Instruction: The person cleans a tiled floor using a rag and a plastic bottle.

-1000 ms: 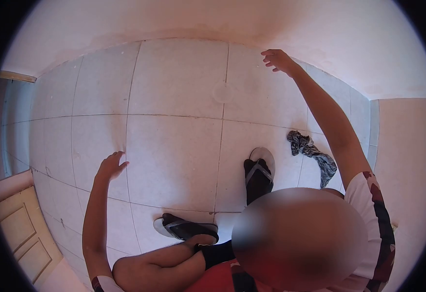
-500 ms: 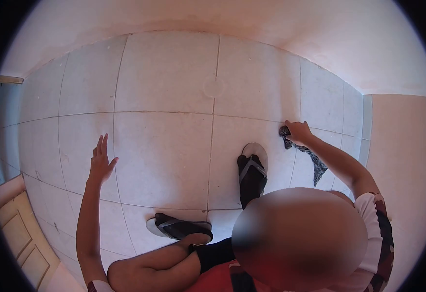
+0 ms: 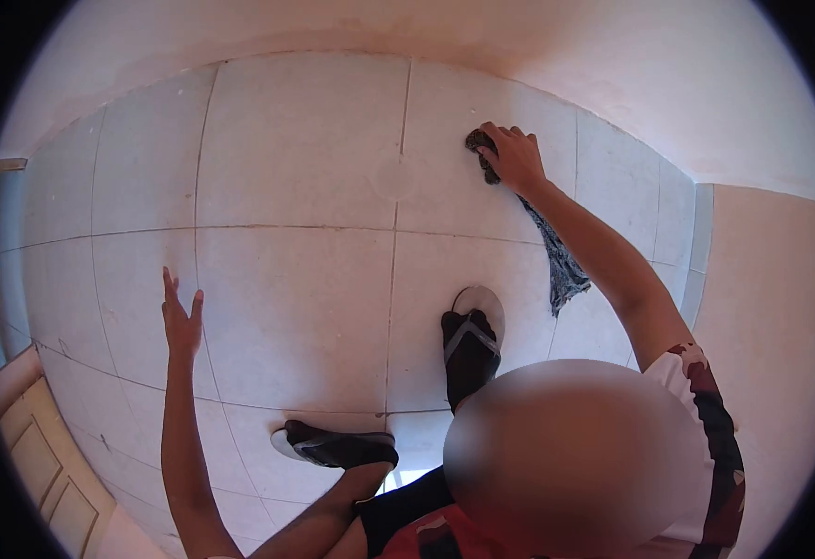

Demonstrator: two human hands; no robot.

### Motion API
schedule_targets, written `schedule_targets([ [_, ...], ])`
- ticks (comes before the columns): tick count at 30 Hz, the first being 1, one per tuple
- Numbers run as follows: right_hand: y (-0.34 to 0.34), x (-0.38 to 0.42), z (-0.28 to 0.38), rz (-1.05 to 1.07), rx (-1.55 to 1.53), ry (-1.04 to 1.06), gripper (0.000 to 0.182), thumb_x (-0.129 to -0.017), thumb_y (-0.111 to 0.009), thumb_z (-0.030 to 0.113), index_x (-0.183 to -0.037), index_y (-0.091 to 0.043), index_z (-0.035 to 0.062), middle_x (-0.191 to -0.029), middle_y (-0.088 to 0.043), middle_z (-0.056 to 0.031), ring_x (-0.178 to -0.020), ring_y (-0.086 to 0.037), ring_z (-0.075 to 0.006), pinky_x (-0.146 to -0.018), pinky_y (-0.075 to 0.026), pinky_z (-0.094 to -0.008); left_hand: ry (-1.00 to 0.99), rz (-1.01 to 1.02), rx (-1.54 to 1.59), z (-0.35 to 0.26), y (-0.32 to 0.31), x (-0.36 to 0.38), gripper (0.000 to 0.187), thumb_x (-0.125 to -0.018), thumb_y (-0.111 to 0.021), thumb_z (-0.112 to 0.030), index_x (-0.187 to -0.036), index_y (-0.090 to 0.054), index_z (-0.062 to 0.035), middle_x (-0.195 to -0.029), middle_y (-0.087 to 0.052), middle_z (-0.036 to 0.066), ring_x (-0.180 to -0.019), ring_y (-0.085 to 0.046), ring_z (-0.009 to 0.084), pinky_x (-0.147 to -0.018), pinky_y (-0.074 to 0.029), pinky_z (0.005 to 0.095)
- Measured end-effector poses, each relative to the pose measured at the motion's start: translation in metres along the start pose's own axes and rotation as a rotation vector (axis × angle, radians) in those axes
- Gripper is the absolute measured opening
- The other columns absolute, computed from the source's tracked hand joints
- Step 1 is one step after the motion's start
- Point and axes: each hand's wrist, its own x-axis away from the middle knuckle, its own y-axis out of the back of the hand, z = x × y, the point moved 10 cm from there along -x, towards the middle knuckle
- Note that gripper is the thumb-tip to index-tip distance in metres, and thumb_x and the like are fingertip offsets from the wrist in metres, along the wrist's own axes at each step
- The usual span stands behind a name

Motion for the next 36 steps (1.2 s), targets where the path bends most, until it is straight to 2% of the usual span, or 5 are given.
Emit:
schedule_targets([
  [5,0.002,-0.043,-0.010,-0.021,0.126,0.035,0.029,-0.098,-0.065,0.031,-0.123,-0.059,0.0195,-0.107,-0.072,-0.0038,-0.107,-0.066,-0.0275,-0.087,-0.048,-0.0508,0.118,-0.506,0.240,0.005,-0.016,0.014,0.078,-0.106,-0.053,-0.048,-0.166,-0.017,-0.0134,-0.156,-0.050,0.015,-0.138,-0.043,0.0359,-0.119,-0.025,0.0494],
  [11,0.004,-0.054,-0.016,-0.145,-0.025,-0.151,0.021,-0.097,-0.065,0.031,-0.109,-0.063,0.0145,-0.097,-0.074,-0.0128,-0.097,-0.070,-0.0368,-0.082,-0.052,-0.0517,0.168,-0.684,0.298,-0.001,-0.020,0.022,0.074,-0.106,-0.050,-0.052,-0.163,-0.026,-0.0125,-0.155,-0.052,0.011,-0.139,-0.043,0.0336,-0.118,-0.026,0.0511],
  [15,0.001,-0.040,0.015,-0.030,-0.034,-0.033,0.026,-0.098,-0.065,0.038,-0.110,-0.061,0.0152,-0.096,-0.074,-0.0128,-0.096,-0.070,-0.0370,-0.079,-0.053,-0.0528,0.189,-0.724,0.217,-0.008,-0.021,0.025,0.071,-0.106,-0.050,-0.053,-0.161,-0.031,-0.0119,-0.153,-0.054,0.009,-0.139,-0.044,0.0336,-0.118,-0.027,0.0520],
  [20,0.014,-0.072,-0.040,-0.094,-0.043,-0.382,0.023,-0.098,-0.065,0.034,-0.114,-0.059,0.0182,-0.095,-0.075,-0.0152,-0.096,-0.071,-0.0388,-0.079,-0.053,-0.0532,0.219,-0.745,0.089,-0.013,-0.018,0.024,0.066,-0.105,-0.052,-0.049,-0.157,-0.037,-0.0112,-0.152,-0.056,0.009,-0.137,-0.047,0.0362,-0.116,-0.030,0.0516],
  [36,-0.005,-0.058,-0.001,-0.039,-0.186,-0.200,0.022,-0.095,-0.065,0.033,-0.112,-0.066,0.0185,-0.098,-0.076,-0.0129,-0.098,-0.072,-0.0372,-0.083,-0.055,-0.0484,0.293,-0.698,0.000,-0.006,-0.024,0.019,0.066,-0.104,-0.053,-0.052,-0.155,-0.040,-0.0129,-0.155,-0.050,0.006,-0.139,-0.044,0.0340,-0.116,-0.030,0.0528],
])
